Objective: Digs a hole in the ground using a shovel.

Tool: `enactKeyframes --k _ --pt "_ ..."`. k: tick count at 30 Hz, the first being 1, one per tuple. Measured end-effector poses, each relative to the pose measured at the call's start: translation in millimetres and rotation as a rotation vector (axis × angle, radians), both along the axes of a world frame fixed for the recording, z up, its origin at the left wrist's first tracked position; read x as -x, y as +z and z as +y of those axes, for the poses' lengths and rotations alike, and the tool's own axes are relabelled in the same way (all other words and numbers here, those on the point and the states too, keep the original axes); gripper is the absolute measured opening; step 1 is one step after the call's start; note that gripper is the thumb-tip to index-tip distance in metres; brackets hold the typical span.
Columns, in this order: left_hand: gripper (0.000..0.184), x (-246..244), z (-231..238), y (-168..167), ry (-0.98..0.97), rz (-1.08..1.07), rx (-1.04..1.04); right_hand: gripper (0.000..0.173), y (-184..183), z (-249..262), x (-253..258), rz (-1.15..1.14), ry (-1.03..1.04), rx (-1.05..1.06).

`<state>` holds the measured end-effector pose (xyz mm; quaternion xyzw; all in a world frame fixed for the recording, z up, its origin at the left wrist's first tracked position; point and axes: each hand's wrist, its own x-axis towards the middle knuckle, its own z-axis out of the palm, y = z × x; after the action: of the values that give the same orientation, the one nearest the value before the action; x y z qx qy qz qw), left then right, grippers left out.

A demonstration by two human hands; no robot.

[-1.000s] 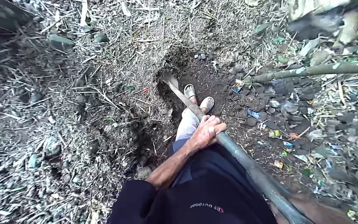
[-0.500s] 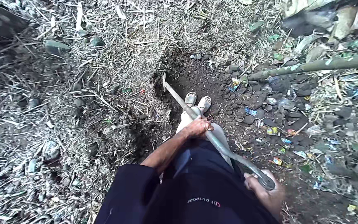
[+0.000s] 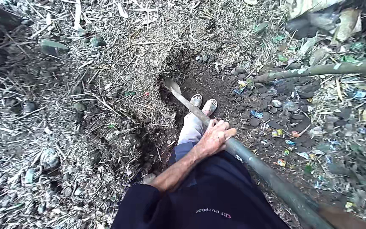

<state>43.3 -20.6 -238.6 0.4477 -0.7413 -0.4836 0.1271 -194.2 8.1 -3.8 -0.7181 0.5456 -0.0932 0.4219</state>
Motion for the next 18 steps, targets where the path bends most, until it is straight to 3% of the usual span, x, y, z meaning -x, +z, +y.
enactKeyframes --k 1,3,5,8,12,16,18 --pt "0.015 -6 -3 -6 0.053 0.012 0.022 0.029 -1 -12 -9 -0.007 0.058 0.001" --pt "0.02 -31 -18 -47 0.109 0.03 0.043 0.028 -41 -28 -37 0.01 0.104 0.092" --pt "0.022 -42 -23 -79 0.057 0.022 0.047 0.028 -77 -27 -49 0.069 0.053 0.235" --pt "0.026 -30 -22 -92 -0.11 -0.029 -0.03 0.03 -86 0 -37 0.131 -0.121 0.117" --pt "0.031 -27 -8 -99 -0.491 -0.102 -0.228 0.025 -101 76 -49 0.13 -0.636 -0.166" --pt "0.033 -12 -3 -102 -0.848 -0.294 -0.365 0.015 -131 127 -67 -0.241 -1.316 -0.408" --pt "0.033 7 -1 -106 -0.929 -0.367 -0.386 0.015 -143 139 -55 -0.343 -1.485 -0.51"
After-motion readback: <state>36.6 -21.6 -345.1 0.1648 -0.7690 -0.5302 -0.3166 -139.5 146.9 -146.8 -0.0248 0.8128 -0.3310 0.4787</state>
